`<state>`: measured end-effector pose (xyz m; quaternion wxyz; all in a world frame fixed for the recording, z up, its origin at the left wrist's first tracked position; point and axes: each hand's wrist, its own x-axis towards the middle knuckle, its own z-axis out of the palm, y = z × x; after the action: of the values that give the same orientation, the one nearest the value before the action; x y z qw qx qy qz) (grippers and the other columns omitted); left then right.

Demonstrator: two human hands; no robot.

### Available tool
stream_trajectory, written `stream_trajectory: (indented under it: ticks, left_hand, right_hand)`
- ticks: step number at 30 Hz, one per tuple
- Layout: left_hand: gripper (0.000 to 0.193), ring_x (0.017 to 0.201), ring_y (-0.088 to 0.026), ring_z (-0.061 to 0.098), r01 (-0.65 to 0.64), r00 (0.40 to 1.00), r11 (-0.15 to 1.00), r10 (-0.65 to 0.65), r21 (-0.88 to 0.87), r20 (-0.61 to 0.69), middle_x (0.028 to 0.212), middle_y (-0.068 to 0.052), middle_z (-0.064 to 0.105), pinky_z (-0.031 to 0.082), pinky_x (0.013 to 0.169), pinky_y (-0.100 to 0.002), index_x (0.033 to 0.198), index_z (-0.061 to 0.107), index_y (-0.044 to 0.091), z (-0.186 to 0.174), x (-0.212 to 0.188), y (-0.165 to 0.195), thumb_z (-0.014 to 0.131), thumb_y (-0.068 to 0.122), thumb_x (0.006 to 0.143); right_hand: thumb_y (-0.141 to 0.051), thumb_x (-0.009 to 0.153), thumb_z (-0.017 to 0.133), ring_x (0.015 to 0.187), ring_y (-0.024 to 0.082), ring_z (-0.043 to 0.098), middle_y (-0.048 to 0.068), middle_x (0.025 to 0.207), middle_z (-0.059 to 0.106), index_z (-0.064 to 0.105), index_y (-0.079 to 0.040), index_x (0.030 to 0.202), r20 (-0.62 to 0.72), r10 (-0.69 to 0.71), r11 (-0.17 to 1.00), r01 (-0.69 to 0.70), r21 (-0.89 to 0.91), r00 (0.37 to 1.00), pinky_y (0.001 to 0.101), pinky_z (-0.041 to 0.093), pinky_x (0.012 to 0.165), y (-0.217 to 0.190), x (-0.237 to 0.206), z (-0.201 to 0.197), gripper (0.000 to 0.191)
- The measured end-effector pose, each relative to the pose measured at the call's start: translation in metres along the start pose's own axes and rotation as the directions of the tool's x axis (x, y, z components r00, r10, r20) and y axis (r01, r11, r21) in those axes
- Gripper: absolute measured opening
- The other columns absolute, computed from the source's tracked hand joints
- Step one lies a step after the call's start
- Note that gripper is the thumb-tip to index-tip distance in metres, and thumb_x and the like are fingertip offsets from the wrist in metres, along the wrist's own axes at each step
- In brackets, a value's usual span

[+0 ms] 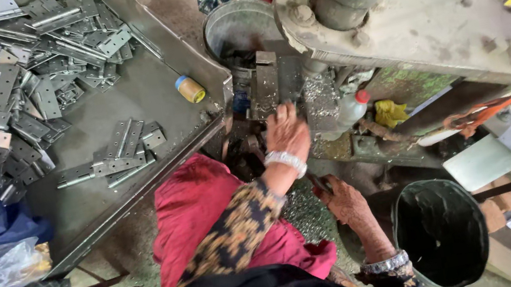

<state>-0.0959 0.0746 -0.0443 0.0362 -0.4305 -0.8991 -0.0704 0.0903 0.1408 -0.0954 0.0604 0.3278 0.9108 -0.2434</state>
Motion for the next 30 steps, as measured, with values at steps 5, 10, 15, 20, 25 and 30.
stream_trajectory:
  ticks: [5, 10, 15, 20, 25, 30]
  left_hand:
    - [0.043, 0.147, -0.037, 0.033, -0.078, 0.995, 0.988, 0.085, 0.136, -0.052, 0.16, -0.018, 0.039, 0.018, 0.116, -0.059, 0.121, 0.074, 0.004, -0.009, -0.028, -0.015, 0.051, 0.031, 0.096]
    - [0.041, 0.153, -0.041, 0.024, -0.103, 0.986, 0.939, 0.053, 0.328, 0.16, 0.16, -0.019, 0.04, -0.002, 0.121, -0.066, 0.127, 0.071, 0.008, -0.022, 0.01, 0.005, 0.047, 0.028, 0.101]
    - [0.048, 0.149, -0.038, 0.027, -0.018, 1.0, 0.966, 0.018, 0.257, 0.003, 0.156, -0.017, 0.041, -0.003, 0.122, -0.067, 0.136, 0.064, 0.006, -0.018, 0.026, 0.004, 0.047, 0.029, 0.097]
    - [0.045, 0.154, -0.035, 0.025, 0.03, 0.999, 0.996, -0.027, 0.079, -0.031, 0.161, -0.015, 0.041, 0.0, 0.124, -0.06, 0.132, 0.067, 0.004, -0.01, 0.003, -0.005, 0.046, 0.032, 0.104]
    - [0.039, 0.156, -0.032, 0.021, 0.029, 0.999, 0.993, -0.027, 0.115, -0.022, 0.167, -0.01, 0.032, 0.001, 0.125, -0.06, 0.13, 0.066, 0.01, -0.007, 0.007, -0.013, 0.048, 0.021, 0.098]
    - [0.048, 0.154, -0.033, 0.019, 0.05, 0.999, 0.998, -0.051, 0.035, 0.007, 0.164, -0.012, 0.03, 0.001, 0.125, -0.062, 0.141, 0.059, 0.002, -0.01, 0.018, -0.014, 0.042, 0.026, 0.102]
  right_hand:
    - [-0.067, 0.093, 0.054, 0.107, 0.041, 0.068, 0.022, 0.113, 0.071, 0.049, -0.011, 0.135, 0.036, -0.068, 0.978, 0.074, -0.194, 0.997, 0.0527, 0.053, 0.089, 0.006, 0.014, 0.009, 0.07]
    - [-0.066, 0.092, 0.051, 0.108, 0.041, 0.068, 0.019, 0.113, 0.073, 0.053, -0.017, 0.129, 0.031, -0.07, 0.981, 0.074, -0.179, 0.997, 0.0538, 0.053, 0.088, 0.009, 0.021, -0.011, 0.062]
    - [-0.046, 0.097, 0.057, 0.098, 0.041, 0.069, 0.021, 0.105, 0.072, 0.063, -0.014, 0.117, -0.105, -0.063, 0.997, 0.066, 0.029, 0.993, 0.0501, 0.054, 0.081, 0.021, 0.002, 0.029, 0.038]
    - [-0.032, 0.096, 0.066, 0.089, 0.043, 0.068, 0.026, 0.093, 0.072, 0.067, -0.007, 0.112, -0.108, -0.068, 0.972, 0.09, 0.215, 0.992, 0.0494, 0.053, 0.072, 0.038, 0.002, 0.069, 0.029]
    - [-0.024, 0.091, 0.062, 0.079, 0.042, 0.071, 0.024, 0.09, 0.072, 0.069, -0.005, 0.109, -0.066, -0.539, 0.752, 0.445, -0.485, 0.84, 0.0499, 0.054, 0.068, 0.051, 0.022, 0.041, 0.027]
    - [-0.033, 0.092, 0.064, 0.087, 0.047, 0.068, 0.027, 0.091, 0.071, 0.069, -0.003, 0.105, -0.127, -0.173, 0.983, 0.163, -0.084, 0.977, 0.0547, 0.054, 0.073, 0.046, 0.009, 0.05, 0.033]
